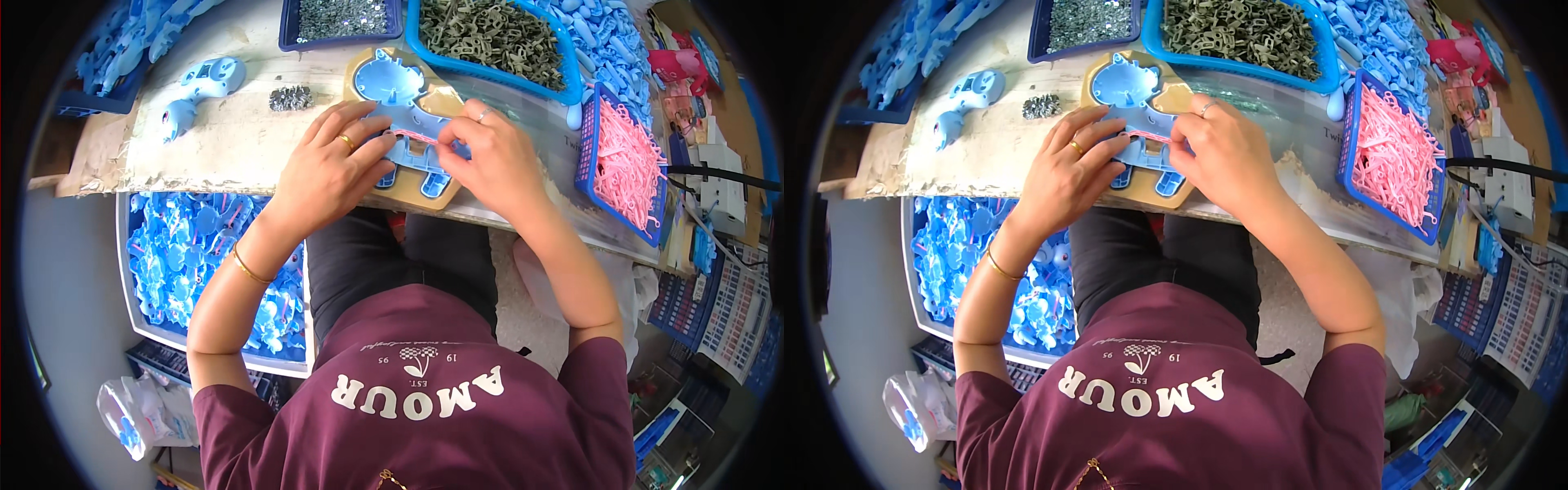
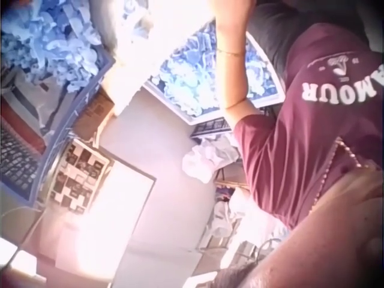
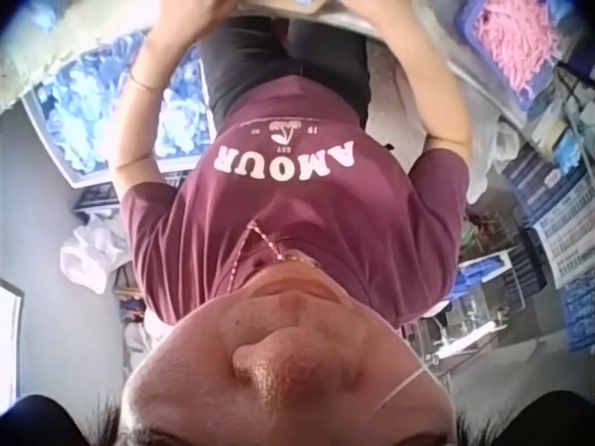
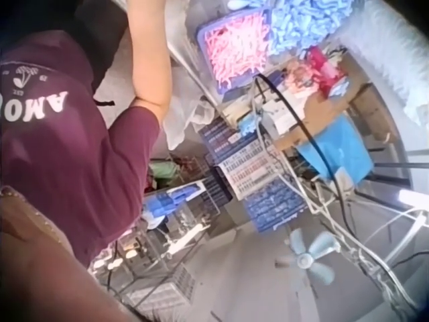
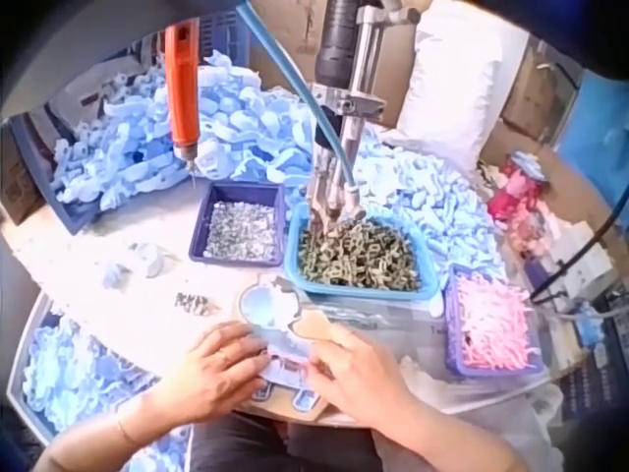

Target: Assembling small plastic animal toys by attaching components and using an electric power screwdriver.

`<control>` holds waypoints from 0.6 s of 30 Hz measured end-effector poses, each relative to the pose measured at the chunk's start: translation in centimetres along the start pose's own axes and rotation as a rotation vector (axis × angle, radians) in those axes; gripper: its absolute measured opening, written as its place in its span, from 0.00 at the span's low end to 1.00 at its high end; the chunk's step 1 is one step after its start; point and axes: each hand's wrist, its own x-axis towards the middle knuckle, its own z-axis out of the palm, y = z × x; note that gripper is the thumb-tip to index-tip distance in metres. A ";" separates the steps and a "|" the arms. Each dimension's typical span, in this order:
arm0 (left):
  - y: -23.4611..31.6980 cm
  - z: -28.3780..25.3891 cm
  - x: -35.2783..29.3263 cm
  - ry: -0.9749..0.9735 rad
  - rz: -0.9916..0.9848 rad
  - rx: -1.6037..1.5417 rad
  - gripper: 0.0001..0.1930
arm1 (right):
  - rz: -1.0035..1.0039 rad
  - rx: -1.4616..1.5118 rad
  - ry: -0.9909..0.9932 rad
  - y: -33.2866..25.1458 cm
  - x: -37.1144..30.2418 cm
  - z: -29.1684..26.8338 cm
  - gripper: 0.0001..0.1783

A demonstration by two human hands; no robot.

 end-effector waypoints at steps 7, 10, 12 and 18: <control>0.0 -0.4 -0.2 0.010 -0.001 -0.032 0.15 | 0.019 0.017 -0.188 -0.8 1.7 -1.2 0.07; 0.0 -0.6 0.1 0.021 -0.023 -0.093 0.14 | -0.120 0.374 0.197 -3.9 5.6 -1.7 0.15; -0.2 -1.0 0.6 0.098 -0.018 -0.103 0.12 | -0.346 0.499 0.494 -6.2 10.4 -2.4 0.16; -7.6 -1.9 1.8 0.290 -0.268 0.172 0.04 | -0.125 0.826 -0.006 -11.4 17.6 -9.4 0.30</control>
